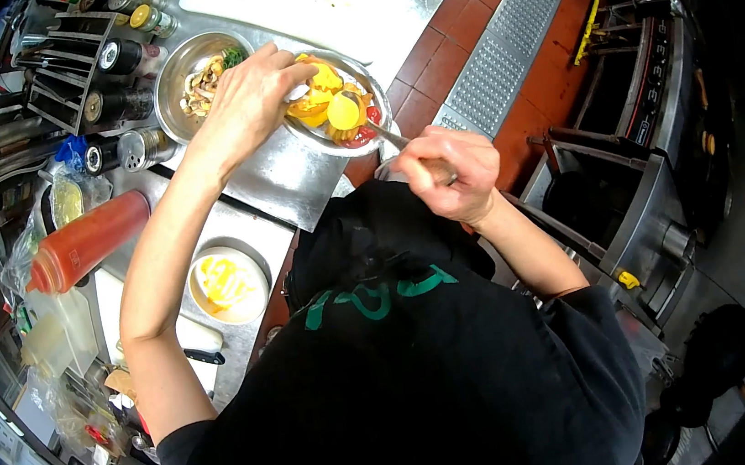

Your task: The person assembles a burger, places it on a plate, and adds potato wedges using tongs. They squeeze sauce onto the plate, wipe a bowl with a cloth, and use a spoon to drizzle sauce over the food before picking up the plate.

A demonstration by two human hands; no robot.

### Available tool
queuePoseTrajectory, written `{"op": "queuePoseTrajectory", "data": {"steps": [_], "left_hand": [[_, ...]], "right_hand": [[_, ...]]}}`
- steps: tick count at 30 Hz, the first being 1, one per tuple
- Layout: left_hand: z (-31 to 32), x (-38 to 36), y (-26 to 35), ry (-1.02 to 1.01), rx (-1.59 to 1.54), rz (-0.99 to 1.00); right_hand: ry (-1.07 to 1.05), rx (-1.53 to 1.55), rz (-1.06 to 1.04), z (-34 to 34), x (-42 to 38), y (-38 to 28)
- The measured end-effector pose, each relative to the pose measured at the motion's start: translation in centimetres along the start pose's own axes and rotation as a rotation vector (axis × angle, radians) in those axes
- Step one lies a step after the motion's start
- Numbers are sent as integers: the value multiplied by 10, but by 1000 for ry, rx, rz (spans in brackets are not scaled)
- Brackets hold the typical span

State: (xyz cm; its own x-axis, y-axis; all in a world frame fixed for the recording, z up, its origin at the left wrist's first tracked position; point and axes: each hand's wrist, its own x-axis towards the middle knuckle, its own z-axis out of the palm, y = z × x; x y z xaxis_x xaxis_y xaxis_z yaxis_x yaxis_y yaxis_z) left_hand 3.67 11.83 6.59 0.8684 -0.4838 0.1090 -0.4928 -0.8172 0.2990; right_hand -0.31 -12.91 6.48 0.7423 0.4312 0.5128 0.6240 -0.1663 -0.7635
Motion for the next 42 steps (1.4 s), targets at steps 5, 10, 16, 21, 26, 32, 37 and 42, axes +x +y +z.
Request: {"op": "queuePoseTrajectory", "data": {"steps": [5, 10, 16, 21, 26, 32, 37, 42], "left_hand": [[-3, 1, 3, -26, -7, -11], [0, 0, 4, -39, 17, -30], [-1, -2, 6, -44, 16, -42], [2, -3, 8, -20, 8, -49], [0, -3, 7, -28, 23, -60], [-2, -4, 8, -10, 5, -40], [1, -7, 7, 0, -5, -55], [0, -9, 8, 12, 2, -54]], "right_hand": [[54, 50, 155, -6, -6, 11], [218, 349, 447, -7, -23, 39], [321, 512, 595, -10, -34, 59], [355, 108, 700, -3, -19, 33], [310, 576, 618, 4, -25, 66], [370, 566, 615, -13, -39, 79], [436, 575, 737, -13, -30, 80], [463, 617, 787, -5, -25, 89]]}}
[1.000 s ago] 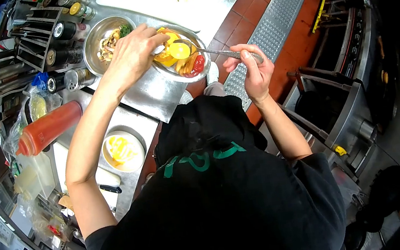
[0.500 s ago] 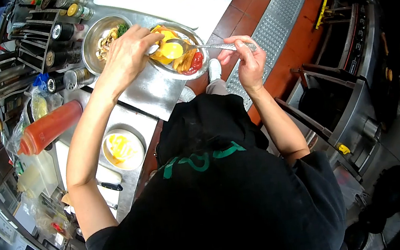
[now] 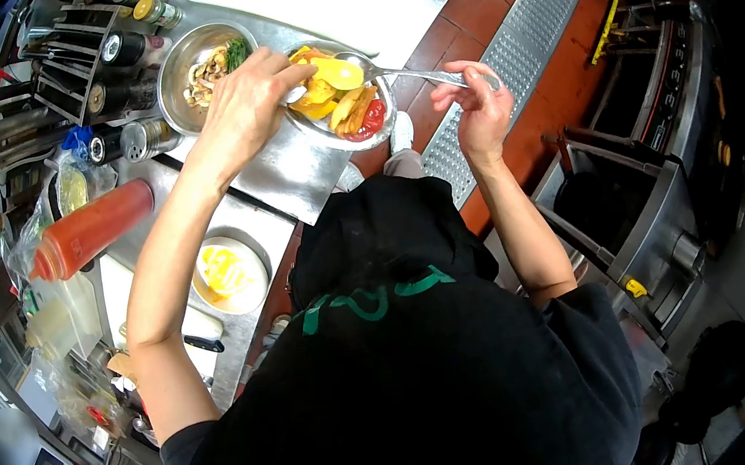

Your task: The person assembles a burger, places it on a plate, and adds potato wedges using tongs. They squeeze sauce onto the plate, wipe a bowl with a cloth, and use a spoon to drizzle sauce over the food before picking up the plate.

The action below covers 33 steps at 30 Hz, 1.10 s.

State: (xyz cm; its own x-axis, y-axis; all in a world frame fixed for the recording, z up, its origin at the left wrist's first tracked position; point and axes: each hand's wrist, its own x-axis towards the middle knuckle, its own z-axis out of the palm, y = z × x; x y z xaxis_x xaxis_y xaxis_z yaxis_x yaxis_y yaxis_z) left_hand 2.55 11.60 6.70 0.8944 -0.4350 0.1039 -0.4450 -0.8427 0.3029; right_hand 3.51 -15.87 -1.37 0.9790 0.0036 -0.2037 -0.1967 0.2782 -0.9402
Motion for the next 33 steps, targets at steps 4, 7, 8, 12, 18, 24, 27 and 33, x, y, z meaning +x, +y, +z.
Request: {"op": "queuePoseTrajectory", "data": {"steps": [4, 7, 8, 12, 18, 24, 27, 33], "left_hand": [[-1, -1, 2, 8, -15, -5], [-1, -6, 10, 50, -48, -71], [-1, -7, 13, 68, -75, -123], [-4, -15, 33, 235, -186, -375], [34, -13, 92, 683, -499, -1145], [62, 22, 112, 964, -446, -1379], [68, 28, 105, 1034, -394, -1388], [67, 36, 101, 1069, -380, -1507]], "right_hand": [[72, 20, 34, -19, 4, -9], [-8, -8, 1, -14, 26, -26], [-62, -47, -21, -3, 37, -37], [-417, -312, -388, 28, 64, -62], [-916, -586, -801, 31, 87, -76], [-1155, -560, -903, 26, 107, -57], [-1216, -569, -960, 24, 112, -45], [-1259, -592, -970, 21, 119, -36]]}}
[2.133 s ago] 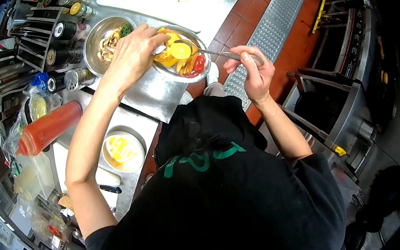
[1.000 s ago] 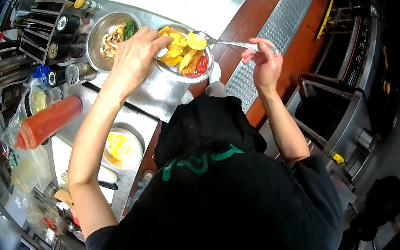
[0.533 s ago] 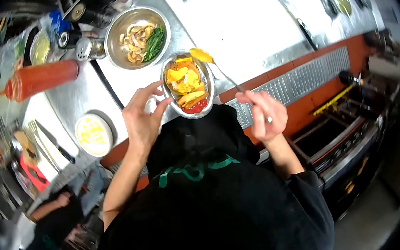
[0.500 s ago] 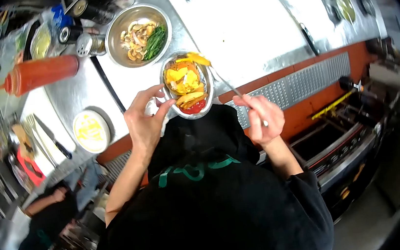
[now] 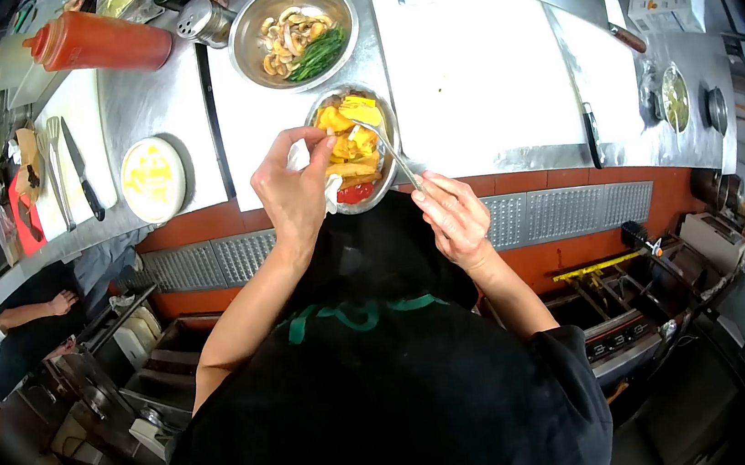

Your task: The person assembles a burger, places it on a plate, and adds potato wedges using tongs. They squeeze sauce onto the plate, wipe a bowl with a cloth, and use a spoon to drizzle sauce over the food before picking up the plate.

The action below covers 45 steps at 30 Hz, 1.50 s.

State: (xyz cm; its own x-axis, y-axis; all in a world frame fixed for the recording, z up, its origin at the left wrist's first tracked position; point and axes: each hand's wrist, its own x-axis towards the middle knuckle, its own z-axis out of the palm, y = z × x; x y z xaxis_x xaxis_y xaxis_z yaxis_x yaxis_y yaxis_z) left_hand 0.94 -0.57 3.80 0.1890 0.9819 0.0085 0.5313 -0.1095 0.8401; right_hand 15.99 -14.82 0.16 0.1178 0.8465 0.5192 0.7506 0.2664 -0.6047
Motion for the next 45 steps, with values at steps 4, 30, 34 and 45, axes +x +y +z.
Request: {"op": "queuePoseTrajectory", "data": {"steps": [4, 30, 34, 45], "left_hand": [[-1, -1, 0, -8, 9, -12], [0, -1, -9, -5, -51, 53], [0, -1, -10, -11, -77, 31], [3, -4, -12, -4, -130, 10]], "right_hand": [[-29, -16, -9, 6, 4, 6], [286, 608, 617, -14, 17, 5], [179, 649, 654, -16, 36, 10], [155, 506, 657, -29, 76, 23]]}}
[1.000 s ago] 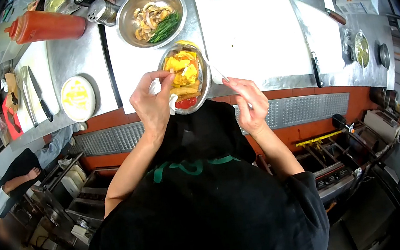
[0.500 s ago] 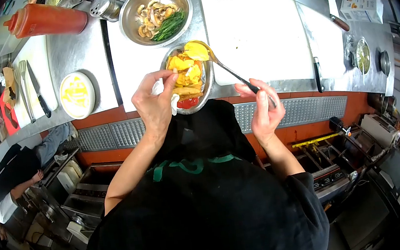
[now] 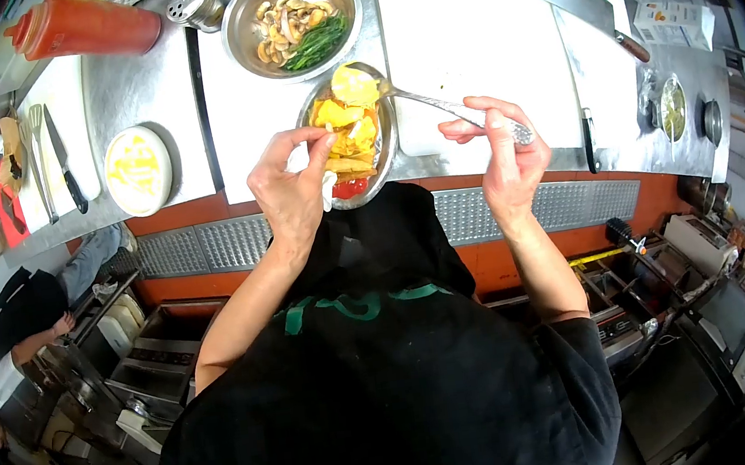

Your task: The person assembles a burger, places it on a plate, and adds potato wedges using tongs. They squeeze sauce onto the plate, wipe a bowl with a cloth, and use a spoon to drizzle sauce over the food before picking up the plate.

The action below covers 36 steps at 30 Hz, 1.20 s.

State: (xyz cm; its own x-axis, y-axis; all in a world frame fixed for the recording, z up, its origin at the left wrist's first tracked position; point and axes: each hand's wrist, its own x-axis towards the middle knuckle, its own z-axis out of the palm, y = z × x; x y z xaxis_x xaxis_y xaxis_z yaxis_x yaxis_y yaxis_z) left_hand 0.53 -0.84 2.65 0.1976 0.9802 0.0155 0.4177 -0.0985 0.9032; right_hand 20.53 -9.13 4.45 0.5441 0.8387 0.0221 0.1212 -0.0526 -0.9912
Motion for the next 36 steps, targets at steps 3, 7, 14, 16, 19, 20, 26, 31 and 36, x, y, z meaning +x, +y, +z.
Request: {"op": "queuePoseTrajectory", "data": {"steps": [3, 7, 14, 16, 19, 20, 26, 31, 36], "left_hand": [[0, -1, 1, 6, -2, -9], [0, -1, 0, 18, 28, 2], [1, -1, 1, 12, 34, 3], [1, -1, 0, 9, 37, 16], [0, -1, 0, -2, 64, 19], [-1, -1, 0, -5, 68, 21], [-2, -2, -2, -1, 64, 21], [-1, -1, -2, -3, 35, 4], [-2, 0, -4, -12, 62, -13]], "right_hand": [[-129, 34, 24, 14, 2, -5], [-163, 65, 14, 19, -1, -4], [-22, -91, -63, -5, 0, -17], [-41, -82, -81, -3, 0, -18], [-82, 49, 29, 16, 1, -15], [-78, 52, 30, 21, 4, -13], [-85, 133, 121, 16, 9, -8], [18, 7, 67, -1, 6, -19], [53, 100, 122, -9, -7, 0]]}}
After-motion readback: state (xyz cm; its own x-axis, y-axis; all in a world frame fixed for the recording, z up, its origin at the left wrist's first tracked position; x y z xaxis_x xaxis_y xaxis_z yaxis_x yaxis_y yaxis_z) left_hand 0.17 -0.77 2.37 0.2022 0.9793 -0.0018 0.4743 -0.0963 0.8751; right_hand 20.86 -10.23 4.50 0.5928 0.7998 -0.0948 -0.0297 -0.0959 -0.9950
